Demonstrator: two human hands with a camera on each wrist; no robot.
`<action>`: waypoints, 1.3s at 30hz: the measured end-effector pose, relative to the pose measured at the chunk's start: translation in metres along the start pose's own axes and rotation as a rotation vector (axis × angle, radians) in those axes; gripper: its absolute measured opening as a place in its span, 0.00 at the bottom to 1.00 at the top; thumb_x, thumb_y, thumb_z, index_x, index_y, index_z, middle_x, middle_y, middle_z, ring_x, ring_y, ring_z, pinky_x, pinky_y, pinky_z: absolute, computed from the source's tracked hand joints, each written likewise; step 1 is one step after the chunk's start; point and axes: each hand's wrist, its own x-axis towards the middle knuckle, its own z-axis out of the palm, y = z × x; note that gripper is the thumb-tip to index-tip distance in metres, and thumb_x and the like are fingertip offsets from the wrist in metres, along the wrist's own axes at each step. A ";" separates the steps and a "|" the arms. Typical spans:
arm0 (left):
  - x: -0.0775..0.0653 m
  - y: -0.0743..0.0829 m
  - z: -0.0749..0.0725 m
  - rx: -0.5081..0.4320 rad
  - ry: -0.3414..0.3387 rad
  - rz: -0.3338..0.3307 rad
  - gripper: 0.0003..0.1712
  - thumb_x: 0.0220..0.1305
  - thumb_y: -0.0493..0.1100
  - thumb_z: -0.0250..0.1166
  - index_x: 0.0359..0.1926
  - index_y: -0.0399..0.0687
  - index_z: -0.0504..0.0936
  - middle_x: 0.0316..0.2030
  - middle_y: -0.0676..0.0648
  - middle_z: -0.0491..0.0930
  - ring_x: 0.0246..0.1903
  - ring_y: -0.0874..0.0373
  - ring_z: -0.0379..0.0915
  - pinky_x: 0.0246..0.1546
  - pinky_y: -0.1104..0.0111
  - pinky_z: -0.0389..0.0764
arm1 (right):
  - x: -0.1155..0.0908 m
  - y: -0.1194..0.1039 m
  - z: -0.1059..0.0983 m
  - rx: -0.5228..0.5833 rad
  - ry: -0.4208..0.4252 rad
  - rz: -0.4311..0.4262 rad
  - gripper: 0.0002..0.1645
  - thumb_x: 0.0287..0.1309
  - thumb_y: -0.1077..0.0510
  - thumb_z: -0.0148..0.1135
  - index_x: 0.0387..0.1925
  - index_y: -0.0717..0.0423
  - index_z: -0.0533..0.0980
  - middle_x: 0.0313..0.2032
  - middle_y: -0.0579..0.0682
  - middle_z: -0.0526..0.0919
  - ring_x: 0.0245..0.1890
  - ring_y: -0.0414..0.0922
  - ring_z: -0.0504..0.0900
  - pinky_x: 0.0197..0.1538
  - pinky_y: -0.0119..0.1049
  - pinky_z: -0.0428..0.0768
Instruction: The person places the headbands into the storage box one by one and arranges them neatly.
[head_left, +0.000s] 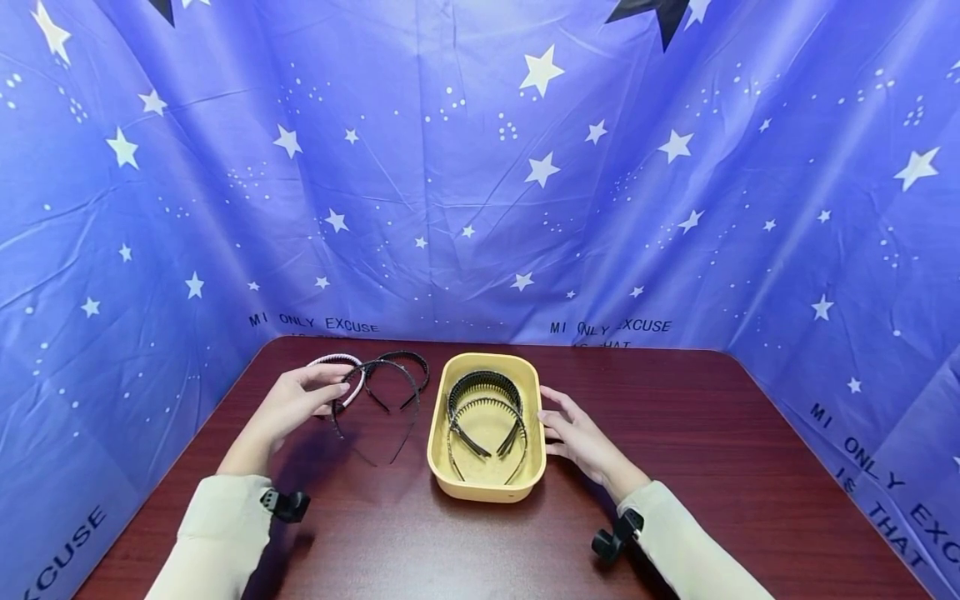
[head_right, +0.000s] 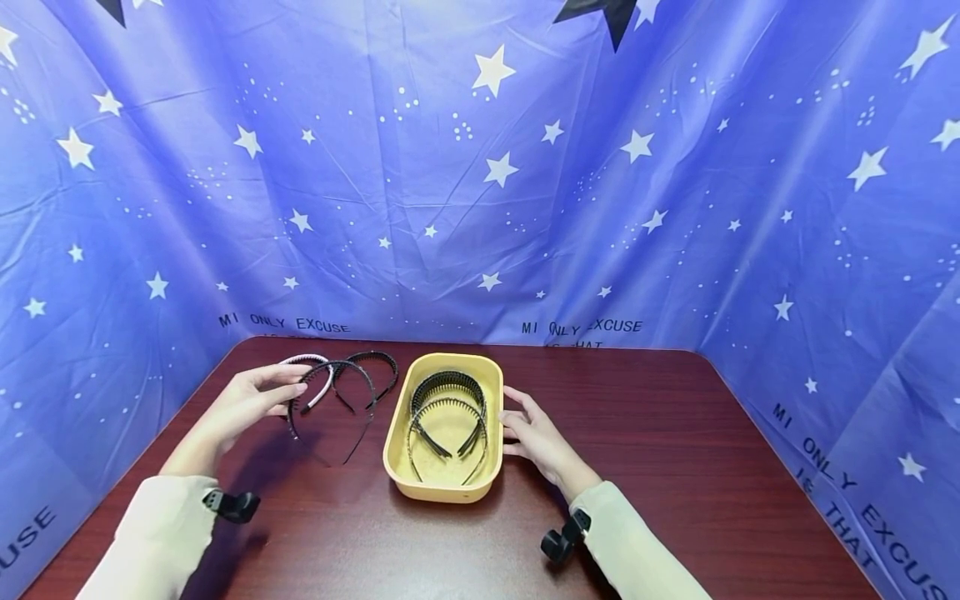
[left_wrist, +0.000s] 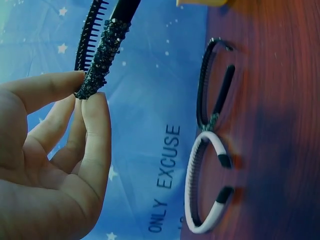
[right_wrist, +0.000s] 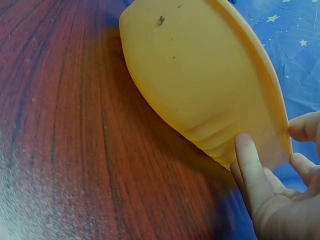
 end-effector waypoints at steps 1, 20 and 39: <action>0.002 0.001 0.003 -0.002 -0.003 0.001 0.25 0.66 0.39 0.68 0.61 0.32 0.77 0.50 0.37 0.82 0.38 0.61 0.82 0.37 0.63 0.85 | 0.000 0.000 0.000 0.000 0.000 0.001 0.37 0.74 0.59 0.51 0.77 0.56 0.50 0.61 0.70 0.73 0.51 0.51 0.82 0.48 0.46 0.83; 0.023 0.017 0.048 -0.030 -0.074 0.007 0.23 0.65 0.38 0.68 0.59 0.35 0.79 0.51 0.34 0.80 0.46 0.52 0.80 0.39 0.59 0.85 | 0.000 0.001 0.000 0.001 0.002 -0.003 0.37 0.74 0.58 0.52 0.77 0.56 0.50 0.61 0.70 0.73 0.52 0.53 0.81 0.49 0.47 0.82; 0.035 0.026 0.092 -0.084 -0.073 0.026 0.18 0.64 0.39 0.69 0.54 0.37 0.83 0.44 0.41 0.83 0.45 0.47 0.80 0.35 0.58 0.86 | 0.001 0.001 0.001 0.007 0.014 0.010 0.36 0.74 0.59 0.52 0.77 0.55 0.51 0.60 0.68 0.74 0.52 0.52 0.82 0.49 0.47 0.82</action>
